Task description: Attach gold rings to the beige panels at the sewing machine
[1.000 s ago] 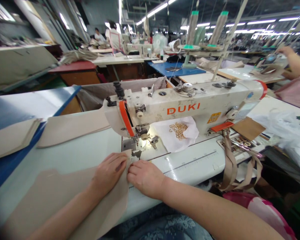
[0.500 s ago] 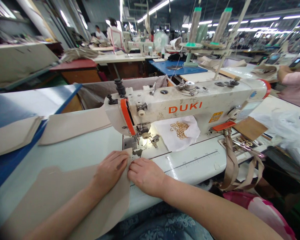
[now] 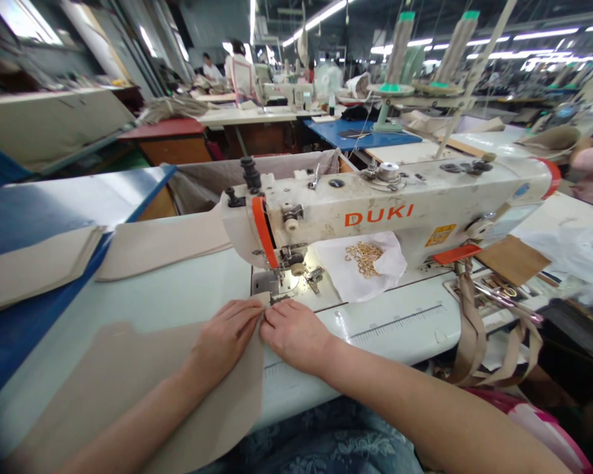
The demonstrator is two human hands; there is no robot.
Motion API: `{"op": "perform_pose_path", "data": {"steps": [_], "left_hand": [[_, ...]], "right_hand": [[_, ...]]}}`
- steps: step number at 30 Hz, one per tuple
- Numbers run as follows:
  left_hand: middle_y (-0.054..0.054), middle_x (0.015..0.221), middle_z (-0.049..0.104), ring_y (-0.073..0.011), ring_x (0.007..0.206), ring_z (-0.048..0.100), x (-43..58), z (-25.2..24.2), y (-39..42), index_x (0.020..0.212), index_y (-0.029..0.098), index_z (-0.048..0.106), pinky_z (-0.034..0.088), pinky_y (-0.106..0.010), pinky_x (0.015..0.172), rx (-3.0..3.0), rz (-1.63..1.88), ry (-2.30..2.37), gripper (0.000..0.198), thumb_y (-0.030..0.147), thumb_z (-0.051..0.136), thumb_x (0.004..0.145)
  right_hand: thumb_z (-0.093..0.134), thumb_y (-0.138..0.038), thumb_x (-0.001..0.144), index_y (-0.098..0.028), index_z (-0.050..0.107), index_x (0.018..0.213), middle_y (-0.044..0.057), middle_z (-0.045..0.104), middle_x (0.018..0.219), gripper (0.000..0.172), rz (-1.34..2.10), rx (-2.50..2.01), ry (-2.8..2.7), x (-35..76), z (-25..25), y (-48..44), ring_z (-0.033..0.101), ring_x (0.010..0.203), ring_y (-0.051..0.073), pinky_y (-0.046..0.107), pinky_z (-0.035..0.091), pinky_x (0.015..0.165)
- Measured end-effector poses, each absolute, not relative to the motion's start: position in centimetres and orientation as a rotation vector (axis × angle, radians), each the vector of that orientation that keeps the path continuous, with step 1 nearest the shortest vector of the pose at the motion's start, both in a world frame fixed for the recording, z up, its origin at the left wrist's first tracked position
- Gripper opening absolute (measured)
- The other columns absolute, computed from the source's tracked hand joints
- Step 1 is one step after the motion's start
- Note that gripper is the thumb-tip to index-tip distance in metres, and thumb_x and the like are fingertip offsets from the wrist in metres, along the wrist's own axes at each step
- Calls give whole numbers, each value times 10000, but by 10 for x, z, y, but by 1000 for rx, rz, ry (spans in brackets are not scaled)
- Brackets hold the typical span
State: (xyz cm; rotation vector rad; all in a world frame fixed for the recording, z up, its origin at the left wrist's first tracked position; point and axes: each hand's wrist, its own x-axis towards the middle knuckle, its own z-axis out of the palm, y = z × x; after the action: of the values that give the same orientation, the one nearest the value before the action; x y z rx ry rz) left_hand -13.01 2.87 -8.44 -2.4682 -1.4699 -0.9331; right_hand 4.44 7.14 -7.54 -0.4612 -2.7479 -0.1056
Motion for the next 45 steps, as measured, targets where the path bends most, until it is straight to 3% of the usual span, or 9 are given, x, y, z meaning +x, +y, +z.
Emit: {"op": "perform_pose_path", "data": {"steps": [8, 23, 45], "left_hand": [[-77, 843, 674, -184, 797, 607, -121, -83, 45, 838, 141, 629, 550, -329, 737, -2416, -935, -1442, 269, 158, 379, 936], [-62, 837, 697, -185, 826, 631, -115, -81, 82, 856, 160, 653, 546, -332, 778, -2441, -840, -1379, 323, 82, 345, 915], [-65, 870, 705, -190, 834, 635, -118, -85, 87, 880, 167, 663, 558, -351, 768, -2435, -888, -1517, 283, 164, 383, 921]], "right_hand": [[554, -166, 888, -134, 620, 872, 76, 636, 945, 75, -125, -478, -2757, 49, -76, 86, 548, 906, 204, 328, 438, 870], [514, -159, 915, -135, 610, 911, 81, 656, 1011, 99, -110, -635, -2772, 56, -74, 115, 591, 837, 191, 323, 450, 701], [485, -137, 926, -120, 617, 927, 111, 654, 1048, 133, -38, -695, -2790, 54, -72, 117, 593, 895, 201, 337, 462, 743]]}}
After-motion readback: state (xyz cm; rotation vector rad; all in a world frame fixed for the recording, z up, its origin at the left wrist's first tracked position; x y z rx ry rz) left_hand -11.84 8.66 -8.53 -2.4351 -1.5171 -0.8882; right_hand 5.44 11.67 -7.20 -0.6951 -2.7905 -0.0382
